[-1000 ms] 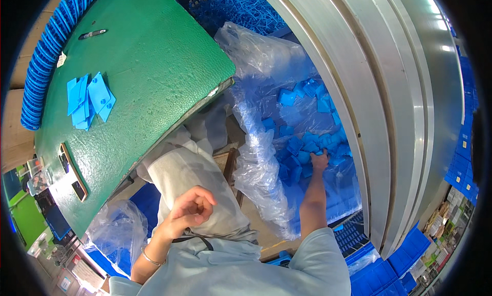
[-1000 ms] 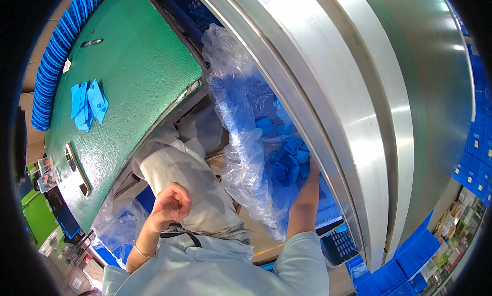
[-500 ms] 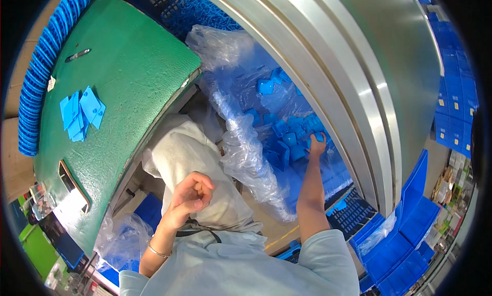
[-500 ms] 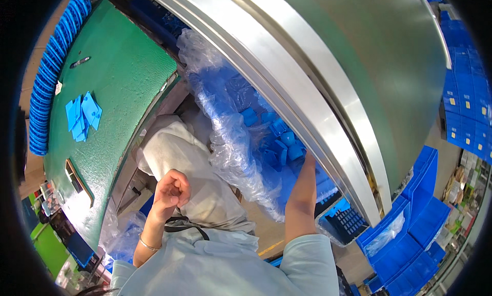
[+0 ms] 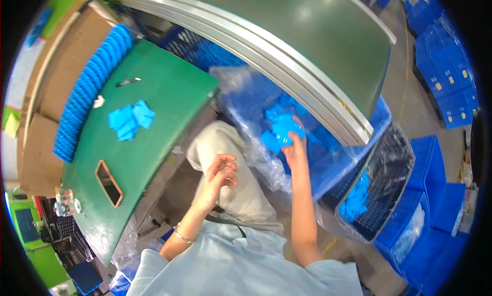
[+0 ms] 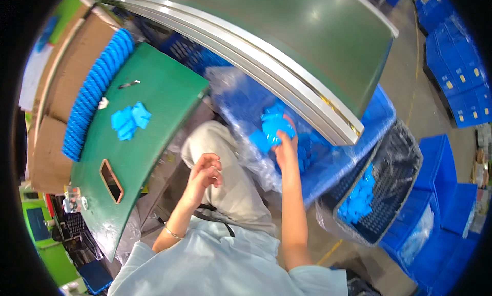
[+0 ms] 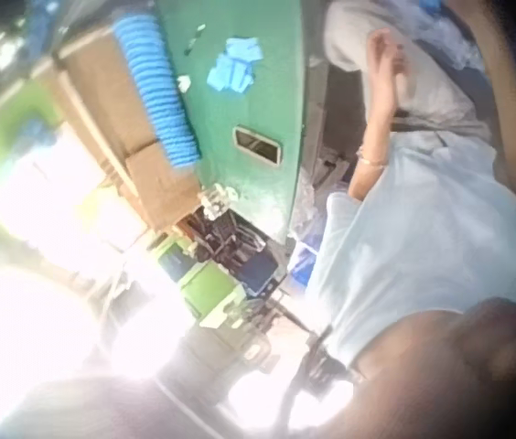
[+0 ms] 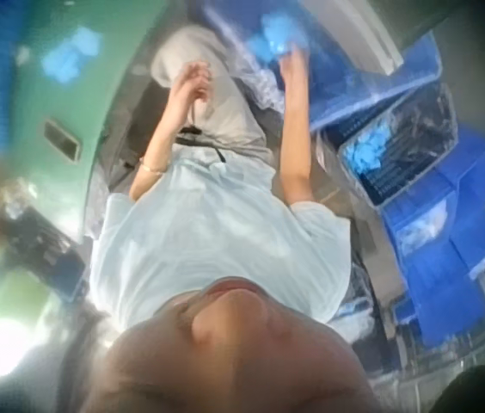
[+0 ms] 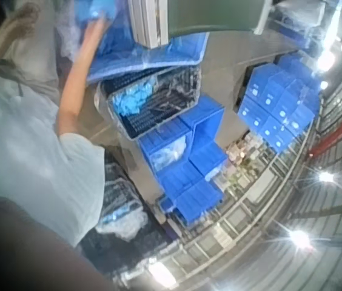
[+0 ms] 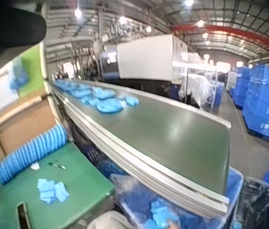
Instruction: The person assembles small blue plastic square components into a larger circular blue plastic base part by hand.
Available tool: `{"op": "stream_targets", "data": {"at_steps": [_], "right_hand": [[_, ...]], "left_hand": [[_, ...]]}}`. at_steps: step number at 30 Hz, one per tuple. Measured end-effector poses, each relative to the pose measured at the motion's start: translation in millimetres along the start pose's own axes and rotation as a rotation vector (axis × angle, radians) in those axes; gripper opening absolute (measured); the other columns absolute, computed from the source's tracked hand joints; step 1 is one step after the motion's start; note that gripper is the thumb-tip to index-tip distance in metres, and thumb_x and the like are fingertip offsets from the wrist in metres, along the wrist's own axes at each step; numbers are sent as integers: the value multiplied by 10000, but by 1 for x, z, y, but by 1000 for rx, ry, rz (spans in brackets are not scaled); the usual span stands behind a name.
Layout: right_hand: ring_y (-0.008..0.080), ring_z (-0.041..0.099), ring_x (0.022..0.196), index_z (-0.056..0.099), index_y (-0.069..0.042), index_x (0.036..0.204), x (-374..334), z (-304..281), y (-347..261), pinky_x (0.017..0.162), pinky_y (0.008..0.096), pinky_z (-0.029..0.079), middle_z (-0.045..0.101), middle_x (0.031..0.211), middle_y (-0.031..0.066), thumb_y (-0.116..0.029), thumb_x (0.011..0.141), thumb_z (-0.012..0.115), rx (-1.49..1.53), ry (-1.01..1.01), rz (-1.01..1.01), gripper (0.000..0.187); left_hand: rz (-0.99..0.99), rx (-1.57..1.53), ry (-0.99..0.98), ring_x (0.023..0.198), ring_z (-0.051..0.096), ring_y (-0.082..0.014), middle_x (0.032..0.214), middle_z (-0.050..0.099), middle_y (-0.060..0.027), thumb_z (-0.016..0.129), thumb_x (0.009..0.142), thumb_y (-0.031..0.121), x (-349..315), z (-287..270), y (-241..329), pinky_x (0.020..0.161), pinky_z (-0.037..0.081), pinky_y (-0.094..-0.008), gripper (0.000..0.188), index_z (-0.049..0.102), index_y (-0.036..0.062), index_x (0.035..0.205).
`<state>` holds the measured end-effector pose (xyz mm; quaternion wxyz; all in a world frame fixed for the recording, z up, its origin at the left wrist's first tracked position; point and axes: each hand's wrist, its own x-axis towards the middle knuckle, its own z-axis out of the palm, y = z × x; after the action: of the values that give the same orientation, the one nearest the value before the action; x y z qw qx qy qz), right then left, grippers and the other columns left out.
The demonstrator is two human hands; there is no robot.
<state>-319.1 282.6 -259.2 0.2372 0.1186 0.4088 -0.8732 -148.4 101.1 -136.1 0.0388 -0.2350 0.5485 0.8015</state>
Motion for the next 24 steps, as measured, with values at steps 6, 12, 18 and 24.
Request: {"op": "stream_targets", "data": {"at_steps": [6, 12, 18, 24], "right_hand": [[177, 543, 1060, 499, -65, 1262, -79, 139, 36, 903, 319, 439, 546, 1172, 67, -171, 641, 741, -181, -423, -165, 675], [260, 539, 1083, 527, -93, 1230, -73, 287, 125, 903, 336, 451, 533, 1219, 131, -100, 619, 711, -705, -743, -625, 638], [359, 457, 1176, 531, -255, 1240, -107, 395, 191, 833, 430, 500, 410, 1370, 67, -135, 591, 754, -1602, -1005, -1144, 697], [352, 266, 1337, 490, -303, 1288, -91, 402, 228, 1038, 594, 236, 360, 1412, 81, -382, 606, 792, -1886, -1316, -1205, 750]], "left_hand": [[363, 30, 284, 1041, 547, -206, 1275, 416, -112, 448, 944, 262, -20, -59, 15, 831, 469, -343, 380, 365, 98, 1277], [620, 104, 651, 1074, 527, -208, 1292, 418, -89, 427, 944, 291, -66, -164, 40, 874, 433, -350, 399, 381, 89, 1284], [665, -126, 863, 1260, 402, -259, 1398, 355, -120, 403, 948, 413, -85, -241, 60, 981, 341, -433, 559, 278, 121, 1408], [368, -179, 930, 980, 566, -241, 1225, 505, -147, 471, 908, 417, -43, -342, 60, 817, 455, -399, 610, 271, 114, 1398]]}}
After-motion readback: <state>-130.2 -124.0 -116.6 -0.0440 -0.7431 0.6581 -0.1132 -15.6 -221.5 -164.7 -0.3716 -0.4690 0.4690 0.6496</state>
